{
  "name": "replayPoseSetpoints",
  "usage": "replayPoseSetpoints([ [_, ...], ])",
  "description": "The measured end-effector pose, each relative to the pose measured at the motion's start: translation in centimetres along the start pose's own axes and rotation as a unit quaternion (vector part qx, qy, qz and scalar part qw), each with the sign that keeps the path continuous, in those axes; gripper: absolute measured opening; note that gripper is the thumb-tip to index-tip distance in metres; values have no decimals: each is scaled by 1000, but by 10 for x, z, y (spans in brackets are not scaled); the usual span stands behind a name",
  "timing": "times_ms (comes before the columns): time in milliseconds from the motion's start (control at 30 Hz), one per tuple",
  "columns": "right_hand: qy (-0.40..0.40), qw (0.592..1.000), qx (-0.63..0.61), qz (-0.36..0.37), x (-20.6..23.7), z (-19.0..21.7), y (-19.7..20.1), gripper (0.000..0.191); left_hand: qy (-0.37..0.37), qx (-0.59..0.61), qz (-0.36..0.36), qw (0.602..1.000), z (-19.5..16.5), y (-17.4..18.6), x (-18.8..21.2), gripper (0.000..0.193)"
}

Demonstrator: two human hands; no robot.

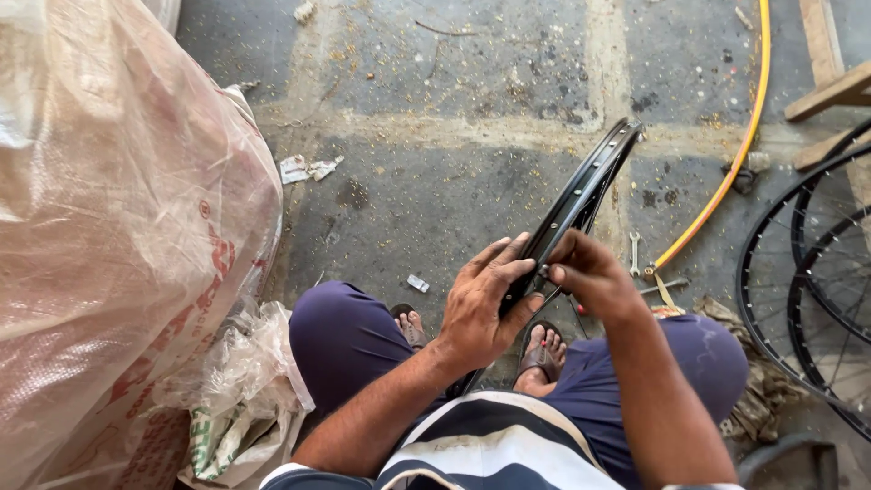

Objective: The person sits on the floor and repeatedly wipes the rim of a bicycle wheel with a small white cloth. They rotate the wheel to access different sections of the rim, continuing the wiping motion throughout the clip.

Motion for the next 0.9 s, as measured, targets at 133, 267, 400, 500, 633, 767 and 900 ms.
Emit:
replayPoseSetpoints([
  [133,104,988,15,-117,0,-18,-13,35,-8,-6,-2,1000,-1,-5,1,42],
  [267,228,907,225,-273,14,-30,-34,20,-17,-2,6,1000,-4,-10,2,42],
  [400,42,989,138,-41,-2,-9,-20,27,-17,3,8,1000,-3,-6,0,42],
  [500,-24,998,28,45,-7,8,-17,35,-11,15,8,1000,-1,-4,0,41],
  [633,378,853,284,-222,9,4,-35,29,-12,-2,4,1000,-1,-6,1,41],
  [767,374,803,404,-230,24,-13,-30,21,-10,-14,-1,1000,-2,-6,-1,41],
  [900,241,960,136,-45,15,4,8,26,-22,3,-2,1000,-7,-4,-4,42],
])
Point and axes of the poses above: each hand's wrist, its own x-axis away from the middle knuckle, its own y-axis out of the back of the hand, z = x × y, the point moved 3 cm from there along -x, towards the middle knuckle, and after that the axes turned 15 degrees about -z, right-handed, at the moved point
